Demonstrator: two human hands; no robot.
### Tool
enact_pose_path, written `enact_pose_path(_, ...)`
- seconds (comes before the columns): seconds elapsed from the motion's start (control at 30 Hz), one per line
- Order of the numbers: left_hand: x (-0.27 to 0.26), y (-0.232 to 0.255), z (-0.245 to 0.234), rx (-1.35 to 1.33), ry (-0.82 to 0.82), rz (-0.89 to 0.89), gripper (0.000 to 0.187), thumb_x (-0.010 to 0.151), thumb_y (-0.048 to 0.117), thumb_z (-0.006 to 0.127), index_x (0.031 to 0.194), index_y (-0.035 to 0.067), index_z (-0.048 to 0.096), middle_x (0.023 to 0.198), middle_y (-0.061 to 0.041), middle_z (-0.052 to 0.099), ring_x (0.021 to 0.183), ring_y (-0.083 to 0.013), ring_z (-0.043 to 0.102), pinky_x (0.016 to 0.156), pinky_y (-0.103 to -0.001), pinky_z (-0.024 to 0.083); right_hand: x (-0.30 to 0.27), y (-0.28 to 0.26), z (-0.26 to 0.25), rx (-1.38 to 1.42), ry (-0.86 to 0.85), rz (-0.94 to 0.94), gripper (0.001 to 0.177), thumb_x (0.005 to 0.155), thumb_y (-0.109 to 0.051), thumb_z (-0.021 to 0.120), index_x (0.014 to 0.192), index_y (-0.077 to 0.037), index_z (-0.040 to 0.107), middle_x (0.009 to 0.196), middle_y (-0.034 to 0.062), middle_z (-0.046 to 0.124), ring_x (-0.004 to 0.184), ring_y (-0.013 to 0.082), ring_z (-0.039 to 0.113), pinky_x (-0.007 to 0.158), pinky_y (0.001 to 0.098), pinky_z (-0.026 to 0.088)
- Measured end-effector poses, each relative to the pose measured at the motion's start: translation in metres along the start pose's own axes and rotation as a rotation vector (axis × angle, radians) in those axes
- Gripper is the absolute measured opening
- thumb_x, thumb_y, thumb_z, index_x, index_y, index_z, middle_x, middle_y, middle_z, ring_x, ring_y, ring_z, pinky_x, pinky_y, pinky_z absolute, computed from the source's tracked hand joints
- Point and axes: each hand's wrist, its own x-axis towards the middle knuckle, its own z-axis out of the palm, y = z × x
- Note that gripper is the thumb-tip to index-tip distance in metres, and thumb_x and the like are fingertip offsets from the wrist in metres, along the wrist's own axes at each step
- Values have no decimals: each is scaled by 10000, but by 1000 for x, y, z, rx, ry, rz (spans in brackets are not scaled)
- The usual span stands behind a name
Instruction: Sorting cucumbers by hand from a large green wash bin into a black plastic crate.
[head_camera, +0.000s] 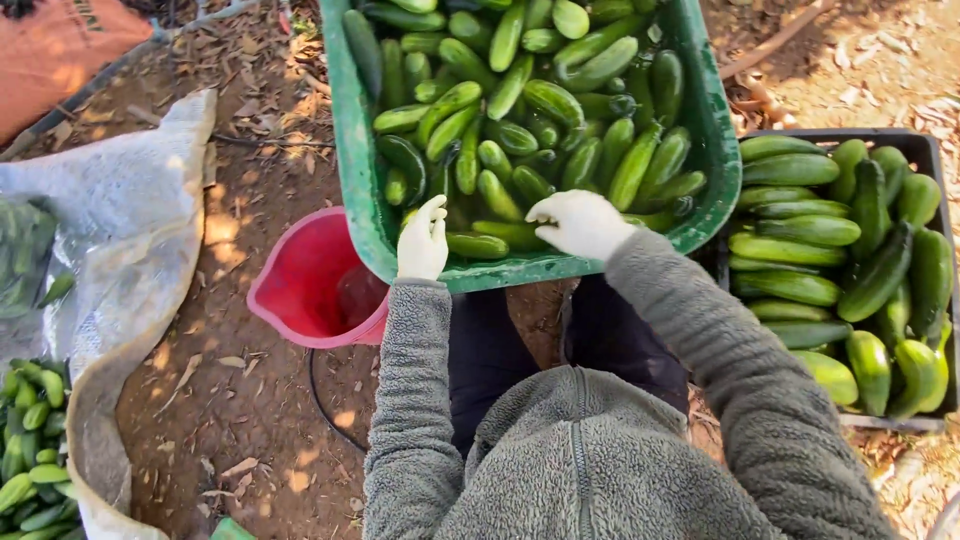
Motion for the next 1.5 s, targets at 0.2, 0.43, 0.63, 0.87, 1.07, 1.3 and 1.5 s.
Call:
enact_pose_path(0.2, -1, -26, -18, 35, 182, 43, 442, 955, 64, 589, 1351, 250, 649, 1089, -109, 732, 1013, -320, 701, 944, -430, 567, 70, -15, 54, -94, -95, 37, 258, 896, -334, 681, 1138, -257, 723, 1026, -33, 736, 1022, 244, 706, 902, 440, 568)
enact_pose_path(0.43, 19, -39, -19, 85, 211, -69, 406, 963, 95, 557, 1329, 263, 613, 1116, -61, 720, 1055, -280, 696, 982, -428, 564, 115, -31, 88, -95, -176, 27, 274, 934, -323, 621, 1184, -247, 707, 1081, 26, 741, 1087, 298, 697, 948, 483, 552)
enact_pose_path(0.63, 55, -23, 12, 283, -32, -275, 275, 911, 404, 668, 1172, 319, 662, 1058, 31, 722, 1073, -214, 704, 965, -408, 572, 122, -28, 94, -129, -260, 142, 337, 946, -373, 607, 1257, -261, 676, 1169, 42, 739, 1164, 295, 681, 996, 481, 540)
enact_pose_path(0.87, 70, 40, 18, 584, -242, -330, 700, 773, 399, 848, 1337, 79, 584, 1239, -160, 661, 1181, -375, 653, 974, -531, 560, 110, -11, 72, -91, -290, 283, 377, 955, -366, 573, 1299, -268, 690, 1225, 67, 743, 1220, 314, 657, 1029, 483, 524)
enact_pose_path(1.07, 71, 32, 43, 463, -321, -429, 685, 762, 331, 829, 1321, 48, 551, 1276, -177, 644, 1216, -380, 643, 1019, -530, 530, 100, 10, 56, 12, -262, 320, 396, 931, -356, 596, 1305, -268, 693, 1197, 62, 755, 1234, 322, 645, 1044, 488, 513)
enact_pose_path(1.3, 64, 52, 27, 160, -408, -511, 609, 812, 239, 710, 1334, 16, 490, 1363, -206, 631, 1323, -371, 590, 1143, -484, 447, 94, 20, 57, 102, -188, 353, 471, 852, -419, 693, 1303, -283, 682, 1088, -13, 780, 1168, 252, 685, 1036, 427, 522)
enact_pose_path(1.5, 58, 57, 4, -85, -423, -384, 863, 705, 184, 761, 1510, 147, 451, 1424, -141, 612, 1378, -274, 551, 1162, -393, 452, 69, -25, 1, 381, -93, 409, 818, 799, -509, 764, 1497, -191, 480, 1116, -5, 768, 1219, 251, 651, 1121, 447, 463)
